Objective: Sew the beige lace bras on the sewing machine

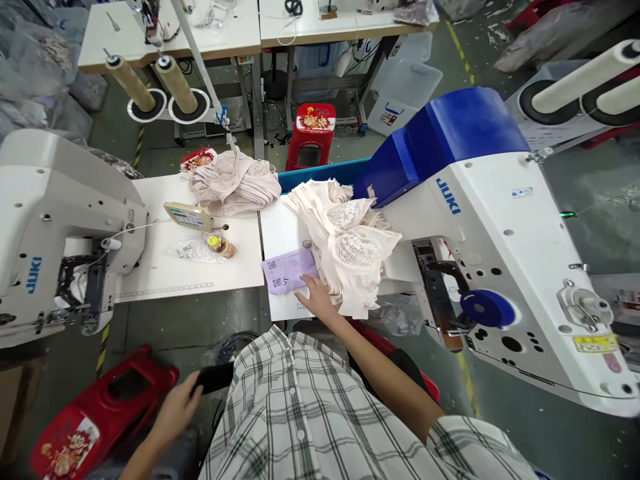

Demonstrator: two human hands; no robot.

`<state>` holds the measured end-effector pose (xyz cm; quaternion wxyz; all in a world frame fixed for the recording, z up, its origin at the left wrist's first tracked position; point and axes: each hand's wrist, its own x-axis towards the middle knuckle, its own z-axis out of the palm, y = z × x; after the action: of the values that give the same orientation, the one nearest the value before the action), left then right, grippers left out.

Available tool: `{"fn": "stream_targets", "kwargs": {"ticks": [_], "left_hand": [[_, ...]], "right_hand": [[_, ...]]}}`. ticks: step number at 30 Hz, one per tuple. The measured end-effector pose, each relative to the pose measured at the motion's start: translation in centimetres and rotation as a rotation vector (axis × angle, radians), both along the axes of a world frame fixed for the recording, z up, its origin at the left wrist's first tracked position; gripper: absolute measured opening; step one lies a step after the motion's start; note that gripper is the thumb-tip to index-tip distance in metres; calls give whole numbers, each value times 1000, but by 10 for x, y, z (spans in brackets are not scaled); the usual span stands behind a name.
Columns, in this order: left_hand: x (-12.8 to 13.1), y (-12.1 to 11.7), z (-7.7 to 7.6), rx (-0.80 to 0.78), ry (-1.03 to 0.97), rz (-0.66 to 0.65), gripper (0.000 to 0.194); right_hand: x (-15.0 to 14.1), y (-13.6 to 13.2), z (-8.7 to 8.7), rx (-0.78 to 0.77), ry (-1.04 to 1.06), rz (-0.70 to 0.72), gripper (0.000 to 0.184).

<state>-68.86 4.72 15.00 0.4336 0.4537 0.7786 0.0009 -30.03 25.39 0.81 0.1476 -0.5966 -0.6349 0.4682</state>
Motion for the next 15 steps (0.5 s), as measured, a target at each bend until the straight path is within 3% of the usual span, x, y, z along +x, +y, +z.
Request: {"fn": "stream_targets", "kwargs": {"ticks": [3,5,7,9,10,13,15], "left_hand": [[-17,25,24,168,48,264,38],[-2,57,32,251,-96,486,44],[39,92,33,374,-385,732,51],[95,121,28,369,-599,734,56],[125,130,23,292,-835,805,59],[203,142,10,124,-1050,772,52],[236,141,5,70,-1115,763,49]], "right_hand": [[-3,-33,39,-82,172,-53,43],[-17,-52,68,-126,304,-32,41],[-35,-63,97,-142,449,-10,48],[-52,-67,121,-112,572,-41,61],[-58,-66,130,-81,595,-99,67],[-57,-60,142,18,487,-376,72],[-43,-58,141,46,379,-503,69]]}}
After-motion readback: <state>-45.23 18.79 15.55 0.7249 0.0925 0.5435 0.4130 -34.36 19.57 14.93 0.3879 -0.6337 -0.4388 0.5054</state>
